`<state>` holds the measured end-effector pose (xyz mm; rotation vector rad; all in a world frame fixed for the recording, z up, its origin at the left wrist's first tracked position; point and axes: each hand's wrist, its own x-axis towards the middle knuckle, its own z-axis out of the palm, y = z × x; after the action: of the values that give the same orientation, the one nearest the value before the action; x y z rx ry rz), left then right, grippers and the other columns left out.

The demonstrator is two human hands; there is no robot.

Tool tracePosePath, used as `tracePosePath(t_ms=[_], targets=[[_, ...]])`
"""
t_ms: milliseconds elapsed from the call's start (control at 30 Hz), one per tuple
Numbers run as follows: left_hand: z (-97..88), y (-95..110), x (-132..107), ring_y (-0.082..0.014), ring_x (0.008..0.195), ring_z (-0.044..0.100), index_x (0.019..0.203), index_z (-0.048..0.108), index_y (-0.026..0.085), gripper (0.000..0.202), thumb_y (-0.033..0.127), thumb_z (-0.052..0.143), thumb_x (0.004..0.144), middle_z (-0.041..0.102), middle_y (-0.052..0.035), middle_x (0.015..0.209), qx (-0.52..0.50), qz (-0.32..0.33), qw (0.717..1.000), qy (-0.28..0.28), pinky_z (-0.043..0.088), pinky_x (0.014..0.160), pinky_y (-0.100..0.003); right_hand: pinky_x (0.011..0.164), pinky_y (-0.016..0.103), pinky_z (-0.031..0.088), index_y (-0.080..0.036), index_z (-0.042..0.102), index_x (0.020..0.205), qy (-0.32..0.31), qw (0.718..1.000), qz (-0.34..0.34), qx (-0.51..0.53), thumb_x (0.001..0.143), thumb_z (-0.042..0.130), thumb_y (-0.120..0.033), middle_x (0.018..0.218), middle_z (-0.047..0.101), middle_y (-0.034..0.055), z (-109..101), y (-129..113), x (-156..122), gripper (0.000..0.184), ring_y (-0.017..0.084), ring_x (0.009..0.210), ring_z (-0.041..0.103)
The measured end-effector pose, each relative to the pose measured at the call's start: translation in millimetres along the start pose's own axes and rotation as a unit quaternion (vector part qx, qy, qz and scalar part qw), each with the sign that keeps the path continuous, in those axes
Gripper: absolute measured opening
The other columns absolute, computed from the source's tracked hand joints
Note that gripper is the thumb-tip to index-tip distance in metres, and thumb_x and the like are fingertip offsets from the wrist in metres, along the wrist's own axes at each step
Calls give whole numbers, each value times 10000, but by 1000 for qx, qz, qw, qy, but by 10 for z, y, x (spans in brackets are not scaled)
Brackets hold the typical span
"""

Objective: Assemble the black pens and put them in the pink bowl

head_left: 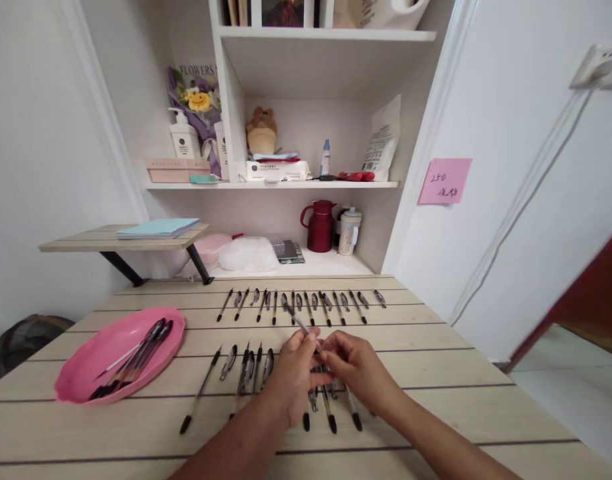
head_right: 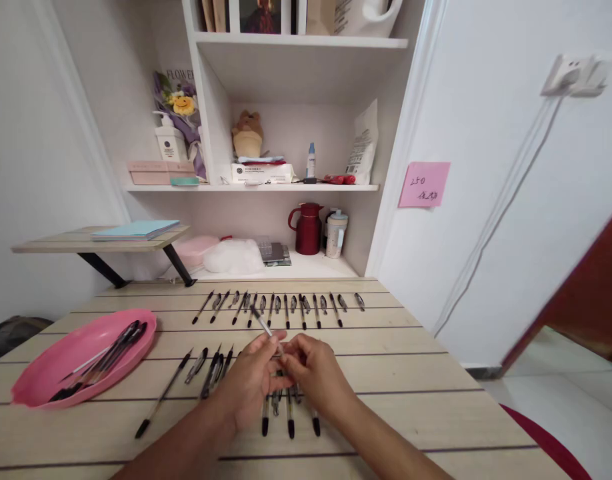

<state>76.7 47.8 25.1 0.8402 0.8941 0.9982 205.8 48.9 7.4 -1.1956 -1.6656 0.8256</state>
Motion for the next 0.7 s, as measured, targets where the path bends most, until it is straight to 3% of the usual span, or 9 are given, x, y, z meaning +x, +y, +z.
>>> tracePosePath(t_ms=[67,133,200,233,300,367,533,700], targets=[[-19,-20,23,-150,770,576,879,474,162,229,371,508,791,559,-64,885,-37,8,999,7,477,672,-301,516,235,376,-194,581,670,-32,999,0,-19,729,559,-315,598,579,-17,-53,-8,24,136,129,560,507],[-68,-19,3,-136,693,573,808,442,168,194,357,487,800,548,-29,768,-52,-5,998,17,476,634,-293,522,248,389,-197,601,712,-13,998,21,-61,732,546,-338,606,599,-9,-293,131,182,153,143,562,529],[-126,-23,-38,-114,588,543,820,436,174,173,346,460,809,512,6,684,-47,-28,998,16,456,548,-259,571,271,410,-202,604,745,112,976,76,-173,762,489,-340,655,626,13,-652,379,409,180,168,612,569],[-152,-33,-56,-95,526,506,831,440,175,169,343,446,813,486,23,650,-35,-37,999,13,424,490,-229,598,282,417,-209,606,767,177,943,134,-249,762,480,-347,690,642,26,-842,522,523,187,185,658,587],[-192,-69,-79,-56,420,389,837,452,175,168,338,414,823,428,52,596,6,-42,999,17,307,387,-172,654,342,414,-160,596,866,232,907,189,-295,741,500,-335,819,656,122,-1169,803,708,236,264,796,595],[-211,-112,-84,-35,377,294,831,464,172,180,331,381,833,396,64,570,55,-49,997,21,189,349,-156,676,372,415,-127,568,959,253,887,223,-315,714,529,-344,892,649,175,-1367,1036,823,329,310,859,588],[-186,-170,-88,-21,359,229,840,477,166,189,317,363,823,406,69,551,133,-63,989,4,96,372,-172,729,396,423,-103,509,1080,252,872,254,-334,671,584,-321,983,628,214,-1362,1354,943,470,347,959,572],[-182,-204,-80,-29,338,200,810,464,167,175,290,341,821,406,74,501,169,-59,984,-9,94,395,-195,768,421,414,-100,519,1081,249,875,260,-323,696,538,-224,1029,609,239,-1324,1422,958,405,355,1011,551]])
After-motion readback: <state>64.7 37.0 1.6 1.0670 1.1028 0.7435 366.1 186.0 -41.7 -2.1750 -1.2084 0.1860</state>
